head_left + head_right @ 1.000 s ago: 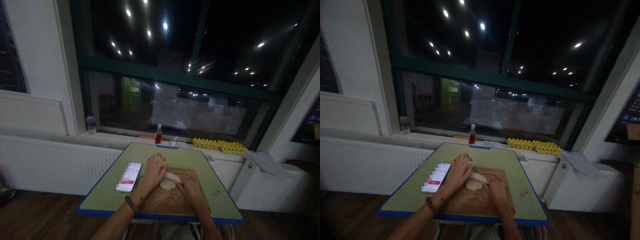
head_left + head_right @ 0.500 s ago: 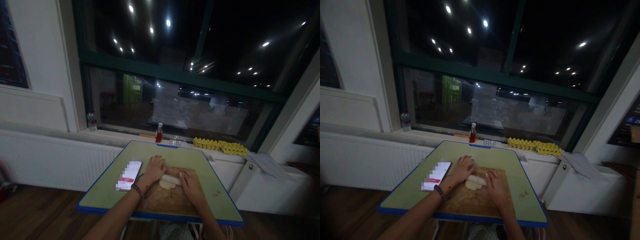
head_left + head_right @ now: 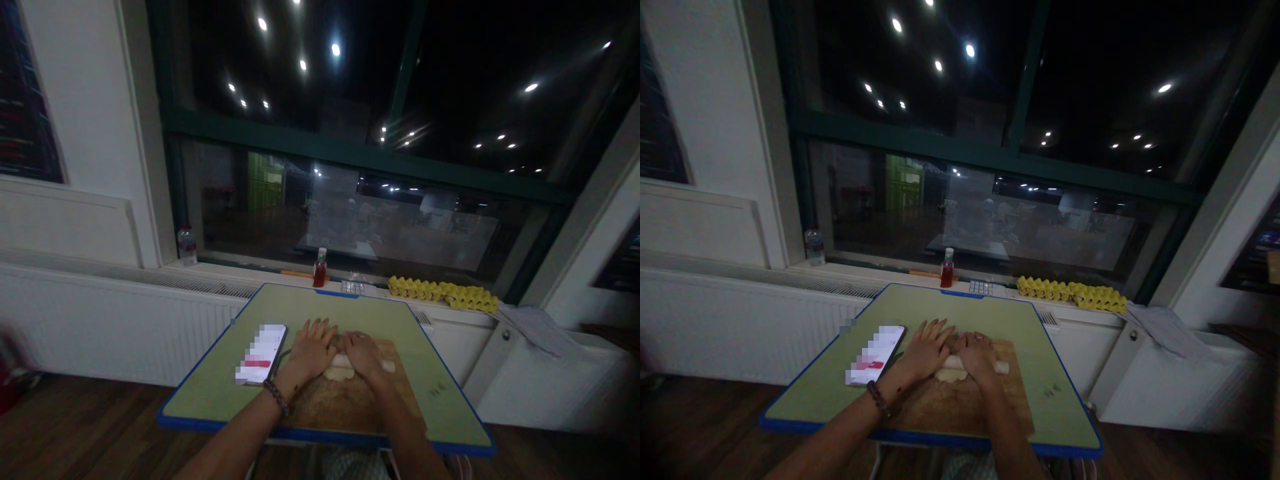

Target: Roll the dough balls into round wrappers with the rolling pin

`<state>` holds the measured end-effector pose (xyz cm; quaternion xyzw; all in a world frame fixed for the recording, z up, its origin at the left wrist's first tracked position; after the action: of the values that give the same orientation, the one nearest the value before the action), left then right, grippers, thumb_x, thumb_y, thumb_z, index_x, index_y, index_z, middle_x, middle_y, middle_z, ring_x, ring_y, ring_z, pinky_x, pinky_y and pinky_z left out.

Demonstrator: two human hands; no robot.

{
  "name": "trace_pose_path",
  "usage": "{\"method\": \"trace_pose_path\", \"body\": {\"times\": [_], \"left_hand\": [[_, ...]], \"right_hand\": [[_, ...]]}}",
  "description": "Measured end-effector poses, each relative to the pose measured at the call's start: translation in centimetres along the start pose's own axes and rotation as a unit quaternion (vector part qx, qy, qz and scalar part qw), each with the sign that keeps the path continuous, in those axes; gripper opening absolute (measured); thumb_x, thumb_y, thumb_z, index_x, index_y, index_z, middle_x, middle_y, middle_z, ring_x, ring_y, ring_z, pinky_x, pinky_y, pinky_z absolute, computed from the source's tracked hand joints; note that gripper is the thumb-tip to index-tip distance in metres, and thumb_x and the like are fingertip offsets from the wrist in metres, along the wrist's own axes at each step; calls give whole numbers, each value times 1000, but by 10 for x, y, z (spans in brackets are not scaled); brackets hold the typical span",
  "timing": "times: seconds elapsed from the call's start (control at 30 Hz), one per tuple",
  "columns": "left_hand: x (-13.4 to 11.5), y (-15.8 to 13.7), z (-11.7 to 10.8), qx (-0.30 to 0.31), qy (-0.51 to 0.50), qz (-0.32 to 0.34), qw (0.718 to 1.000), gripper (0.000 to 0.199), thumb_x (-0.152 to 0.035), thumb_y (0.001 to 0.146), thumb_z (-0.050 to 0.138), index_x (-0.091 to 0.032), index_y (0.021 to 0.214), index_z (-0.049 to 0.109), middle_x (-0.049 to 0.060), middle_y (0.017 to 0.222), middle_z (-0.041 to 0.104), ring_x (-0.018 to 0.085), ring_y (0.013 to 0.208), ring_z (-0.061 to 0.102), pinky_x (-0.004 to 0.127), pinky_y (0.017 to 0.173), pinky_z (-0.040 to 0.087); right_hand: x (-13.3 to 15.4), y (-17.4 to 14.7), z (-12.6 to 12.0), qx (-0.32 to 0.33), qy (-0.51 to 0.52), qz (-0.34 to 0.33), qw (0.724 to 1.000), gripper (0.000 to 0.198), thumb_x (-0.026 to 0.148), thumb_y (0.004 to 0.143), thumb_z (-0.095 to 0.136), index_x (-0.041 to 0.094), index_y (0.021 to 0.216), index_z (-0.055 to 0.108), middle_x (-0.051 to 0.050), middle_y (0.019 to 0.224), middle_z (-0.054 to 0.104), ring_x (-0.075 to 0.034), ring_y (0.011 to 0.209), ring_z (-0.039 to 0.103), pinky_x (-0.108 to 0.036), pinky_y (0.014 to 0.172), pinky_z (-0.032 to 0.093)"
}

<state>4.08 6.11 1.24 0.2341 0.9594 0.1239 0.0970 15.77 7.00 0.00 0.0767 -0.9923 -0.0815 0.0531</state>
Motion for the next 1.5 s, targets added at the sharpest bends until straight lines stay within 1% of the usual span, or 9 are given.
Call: {"method": "trace_pose_path", "body": {"times": [0.07, 0.17, 0.27, 0.4, 0.7, 1.0, 1.2, 1.33, 1.5], "left_hand": [[3, 2, 2, 30, -6, -16, 999, 55, -38, 92, 35, -24, 146, 37, 8, 158, 25, 30, 143, 23, 51, 116, 12], [13, 10, 13, 117, -37, -76, 989, 67, -49, 91, 31, -21, 151, 21, 10, 161, 9, 32, 145, 17, 53, 114, 15], [23, 17, 22, 163, -55, -151, 973, 76, -58, 89, 25, -15, 152, 19, 14, 160, 7, 34, 144, 17, 51, 113, 17], [23, 23, 21, 137, -40, -171, 975, 72, -55, 90, 25, -15, 150, 26, 16, 159, 15, 34, 143, 19, 51, 113, 17], [6, 12, 10, 121, -11, -122, 985, 61, -45, 94, 24, -20, 149, 28, 11, 159, 19, 32, 144, 19, 54, 113, 15], [0, 7, 11, 93, 10, -80, 992, 58, -47, 95, 23, -24, 146, 36, 11, 156, 29, 33, 141, 26, 56, 109, 20], [-8, -2, 7, 43, 38, -40, 998, 53, -43, 96, 24, -24, 143, 42, 11, 150, 40, 33, 136, 35, 53, 103, 26], [-13, -9, 1, 12, 47, -24, 999, 50, -41, 98, 24, -26, 142, 42, 10, 149, 41, 32, 136, 35, 54, 104, 25], [-21, -17, -8, -16, 48, -7, 999, 45, -37, 98, 27, -29, 136, 50, 6, 147, 46, 31, 134, 38, 52, 105, 24]], "right_hand": [[1, -3, 1, -15, -1, 2, 1000, 41, 24, 98, 28, 17, 122, 61, -13, 124, 63, -22, 120, 54, -36, 101, 36], [-1, -7, 3, -20, -6, 3, 1000, 44, 24, 97, 29, 18, 133, 53, -12, 135, 57, -22, 128, 48, -38, 106, 32], [-4, -9, 5, -9, -8, 15, 1000, 48, 24, 96, 28, 18, 141, 45, -11, 140, 52, -22, 130, 46, -40, 107, 31], [-3, -11, 4, -5, -7, 12, 1000, 51, 24, 96, 27, 19, 144, 40, -10, 141, 51, -21, 130, 46, -39, 107, 31], [1, -19, 3, 33, -21, 4, 999, 52, 21, 95, 25, 14, 144, 40, -10, 145, 45, -19, 136, 38, -36, 111, 26], [2, -27, -2, -4, -11, 31, 999, 55, 26, 96, 24, 12, 149, 30, -13, 145, 45, -22, 135, 39, -36, 110, 27], [3, -34, 0, -31, -10, 13, 999, 54, 25, 95, 22, 12, 147, 35, -9, 145, 46, -19, 136, 39, -34, 112, 25], [4, -39, 1, -45, -15, 1, 999, 54, 22, 95, 23, 11, 145, 38, -10, 146, 45, -20, 136, 38, -35, 112, 25], [6, -46, -2, -69, -23, 4, 997, 51, 20, 94, 26, 14, 142, 44, -9, 145, 46, -20, 136, 39, -35, 113, 24]]}}
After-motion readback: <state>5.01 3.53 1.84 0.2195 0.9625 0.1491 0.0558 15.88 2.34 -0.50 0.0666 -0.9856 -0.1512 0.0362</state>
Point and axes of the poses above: each hand's wrist, its own y-axis towards the middle knuckle, its own z-axis out of the palm, x = y × z, the point moved 8 cm from there along y, towards the middle knuckle
